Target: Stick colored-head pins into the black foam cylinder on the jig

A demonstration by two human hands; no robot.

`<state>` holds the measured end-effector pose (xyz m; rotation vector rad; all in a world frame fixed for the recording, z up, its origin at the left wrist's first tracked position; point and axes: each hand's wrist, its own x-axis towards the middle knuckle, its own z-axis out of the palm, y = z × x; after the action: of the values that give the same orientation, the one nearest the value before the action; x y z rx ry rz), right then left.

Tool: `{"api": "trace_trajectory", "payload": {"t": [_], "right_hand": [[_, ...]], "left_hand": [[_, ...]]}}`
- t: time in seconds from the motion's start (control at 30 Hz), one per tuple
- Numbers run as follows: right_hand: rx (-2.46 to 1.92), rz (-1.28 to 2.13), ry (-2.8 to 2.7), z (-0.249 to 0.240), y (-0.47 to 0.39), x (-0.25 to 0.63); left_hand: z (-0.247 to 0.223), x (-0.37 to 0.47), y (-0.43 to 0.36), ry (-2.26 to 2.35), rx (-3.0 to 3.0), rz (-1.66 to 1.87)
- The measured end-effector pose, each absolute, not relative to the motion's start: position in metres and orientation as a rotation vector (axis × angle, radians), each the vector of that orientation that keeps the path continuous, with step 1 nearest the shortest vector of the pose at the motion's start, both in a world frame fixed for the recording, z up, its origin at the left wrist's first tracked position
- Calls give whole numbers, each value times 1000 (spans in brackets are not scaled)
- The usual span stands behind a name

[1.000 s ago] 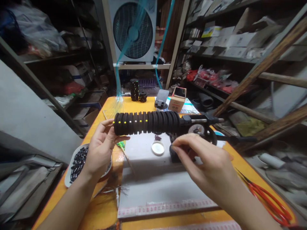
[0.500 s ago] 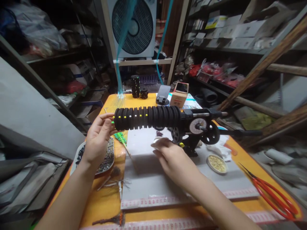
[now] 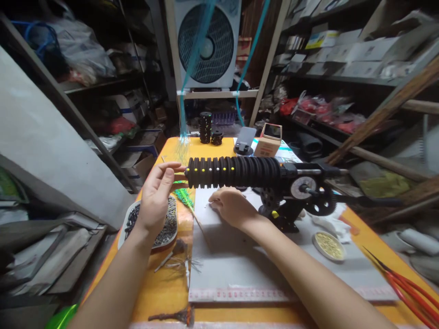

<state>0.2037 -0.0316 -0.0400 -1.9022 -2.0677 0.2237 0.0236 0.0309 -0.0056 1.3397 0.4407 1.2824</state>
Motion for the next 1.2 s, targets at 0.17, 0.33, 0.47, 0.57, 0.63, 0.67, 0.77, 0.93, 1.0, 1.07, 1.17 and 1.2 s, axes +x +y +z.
{"api": "trace_trajectory", "payload": {"t": [0.17, 0.33, 0.47, 0.57, 0.63, 0.67, 0.77, 0.93, 1.0, 1.07, 1.17, 1.2], "right_hand": [[-1745, 201, -2143, -52, -25, 199], [-1698, 129, -2147, -58, -24, 194], [-1677, 69, -2161, -56, -25, 192], [-1660, 6, -2179, -54, -24, 189], [-1636, -45, -2189, -51, -29, 185], [-1619, -74, -2189, -48, -35, 182], [-1525, -157, -2172, -31, -63, 176], [-1289, -295, -2028, 25, -110, 186], [-1268, -435, -1850, 45, -111, 199], [-1269, -535, -1721, 57, -104, 211], [-1282, -563, -1682, 61, -90, 221], [-1286, -560, -1684, 60, -87, 222]], "left_hand": [[-4, 23, 30, 432, 1343, 1280], [-5, 24, 31, 439, 1344, 1273], [-5, 24, 29, 442, 1351, 1271], [-4, 24, 28, 458, 1361, 1261], [-4, 24, 28, 470, 1370, 1255], [-4, 24, 28, 476, 1375, 1253], [-3, 24, 26, 493, 1394, 1254], [-4, 27, 21, 521, 1423, 1248], [-6, 28, 21, 533, 1433, 1231], [-7, 28, 21, 540, 1436, 1214], [-7, 30, 21, 524, 1421, 1213], [-7, 30, 20, 514, 1415, 1219]]}}
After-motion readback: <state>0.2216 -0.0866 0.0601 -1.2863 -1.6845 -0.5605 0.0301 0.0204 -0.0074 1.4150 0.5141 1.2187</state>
